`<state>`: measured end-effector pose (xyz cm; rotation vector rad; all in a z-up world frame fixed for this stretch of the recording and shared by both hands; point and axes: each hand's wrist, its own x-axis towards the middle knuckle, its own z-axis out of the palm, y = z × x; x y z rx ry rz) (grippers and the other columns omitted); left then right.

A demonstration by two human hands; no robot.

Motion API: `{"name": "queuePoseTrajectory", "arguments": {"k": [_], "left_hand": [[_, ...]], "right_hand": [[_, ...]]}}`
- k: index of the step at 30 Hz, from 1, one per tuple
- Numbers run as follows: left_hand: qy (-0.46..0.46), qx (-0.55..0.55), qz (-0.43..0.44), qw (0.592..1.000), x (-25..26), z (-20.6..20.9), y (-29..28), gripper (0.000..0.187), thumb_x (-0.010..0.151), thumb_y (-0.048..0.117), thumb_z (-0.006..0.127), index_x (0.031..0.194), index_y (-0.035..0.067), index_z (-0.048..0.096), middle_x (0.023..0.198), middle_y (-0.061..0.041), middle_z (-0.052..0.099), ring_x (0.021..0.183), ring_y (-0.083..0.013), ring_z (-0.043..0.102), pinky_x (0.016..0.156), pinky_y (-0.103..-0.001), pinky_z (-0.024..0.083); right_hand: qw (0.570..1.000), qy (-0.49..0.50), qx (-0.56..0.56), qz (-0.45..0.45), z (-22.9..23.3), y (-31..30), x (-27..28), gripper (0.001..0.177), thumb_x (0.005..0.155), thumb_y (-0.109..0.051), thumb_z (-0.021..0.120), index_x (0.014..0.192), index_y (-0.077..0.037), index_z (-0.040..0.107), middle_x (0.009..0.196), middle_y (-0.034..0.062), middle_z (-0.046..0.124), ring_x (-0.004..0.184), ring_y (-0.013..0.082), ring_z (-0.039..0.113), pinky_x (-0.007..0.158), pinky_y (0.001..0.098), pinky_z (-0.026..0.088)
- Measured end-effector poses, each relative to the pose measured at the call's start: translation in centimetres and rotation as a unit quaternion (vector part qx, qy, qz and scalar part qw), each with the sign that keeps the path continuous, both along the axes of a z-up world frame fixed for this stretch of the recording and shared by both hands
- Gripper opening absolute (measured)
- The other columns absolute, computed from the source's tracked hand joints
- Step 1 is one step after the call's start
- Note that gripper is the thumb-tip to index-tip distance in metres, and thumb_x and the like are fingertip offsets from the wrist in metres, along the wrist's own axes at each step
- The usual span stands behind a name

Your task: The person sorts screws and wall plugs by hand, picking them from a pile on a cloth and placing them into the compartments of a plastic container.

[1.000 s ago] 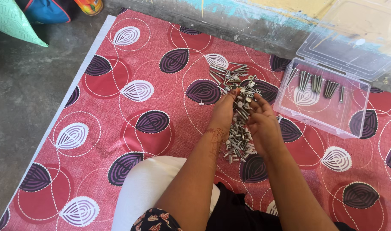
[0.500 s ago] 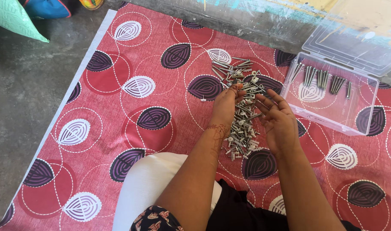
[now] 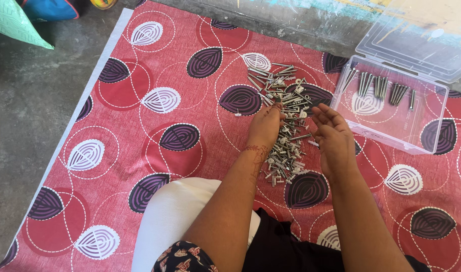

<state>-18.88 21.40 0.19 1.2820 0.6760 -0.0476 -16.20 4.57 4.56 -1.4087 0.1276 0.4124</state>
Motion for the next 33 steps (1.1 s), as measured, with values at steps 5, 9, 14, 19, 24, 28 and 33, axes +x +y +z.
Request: {"name": "queuePoseTrajectory", "arguments": {"k": [5,9,14,19,24,28,33], "left_hand": [[0.026,-0.081,-0.043,0.995,0.2,-1.3,-0.5,0.051,0.101,0.048,0.049,0.12,0.003,0.065,0.105,-0.008,0.072,0.089,-0.0168,0.068,0.077,-0.033,0.052],[-0.026,-0.083,-0.01,0.996,0.5,-2.8,-0.7,0.052,0.102,0.047,0.05,0.118,0.0,0.066,0.104,-0.008,0.072,0.09,-0.0143,0.067,0.076,-0.031,0.051],[0.012,0.101,0.081,0.992,-0.1,-0.9,0.0,0.047,0.097,0.042,0.055,0.114,0.002,0.071,0.1,-0.015,0.074,0.089,-0.0241,0.068,0.081,-0.038,0.05],[0.162,0.217,0.004,0.963,-0.7,1.3,1.3,0.047,0.099,0.045,0.051,0.115,0.008,0.074,0.111,-0.018,0.071,0.104,-0.037,0.064,0.092,-0.045,0.047],[0.075,0.055,-0.029,0.995,-0.4,-0.1,0.0,0.051,0.098,0.045,0.05,0.1,-0.001,0.071,0.094,-0.014,0.077,0.086,-0.025,0.071,0.081,-0.039,0.052],[0.053,0.017,-0.021,0.998,-0.4,-0.3,0.0,0.046,0.099,0.044,0.051,0.097,0.001,0.068,0.085,-0.007,0.07,0.078,-0.0183,0.063,0.076,-0.036,0.05],[0.014,-0.01,-0.038,0.999,-0.9,0.9,0.1,0.043,0.099,0.041,0.05,0.094,0.004,0.071,0.079,-0.003,0.063,0.073,-0.0144,0.055,0.072,-0.035,0.046]], "right_hand": [[0.993,-0.051,-0.068,0.078,-2.9,0.1,0.2,0.061,0.085,0.009,0.047,0.145,-0.001,0.049,0.146,0.0105,0.056,0.138,0.0191,0.052,0.11,0.0306,0.043],[0.984,-0.032,-0.125,0.125,-3.7,0.2,-0.1,0.061,0.085,0.009,0.048,0.144,-0.003,0.051,0.137,0.0102,0.059,0.124,0.0184,0.055,0.102,0.0328,0.047],[0.988,-0.079,-0.121,0.05,-4.2,-0.8,-0.5,0.058,0.087,0.007,0.046,0.143,-0.001,0.053,0.133,0.0093,0.064,0.119,0.0173,0.061,0.101,0.0311,0.049],[0.985,-0.068,-0.152,0.035,-4.8,-1.1,-0.6,0.059,0.083,0.007,0.05,0.142,-0.001,0.053,0.135,0.0086,0.063,0.122,0.0156,0.06,0.102,0.0301,0.048],[0.989,-0.033,-0.106,0.097,-4.2,0.3,-1.3,0.064,0.082,0.006,0.049,0.146,-0.001,0.048,0.14,0.0113,0.06,0.123,0.0177,0.056,0.103,0.0295,0.045],[0.99,0.003,-0.092,0.103,-3.2,1.3,-1.4,0.071,0.079,0.006,0.048,0.15,-0.003,0.043,0.143,0.0112,0.057,0.123,0.0179,0.056,0.099,0.0279,0.046],[0.988,0.011,-0.095,0.124,-2.0,2.0,-1.6,0.076,0.079,0.007,0.047,0.153,-0.005,0.039,0.146,0.0092,0.055,0.118,0.0171,0.056,0.089,0.0261,0.047]]}}
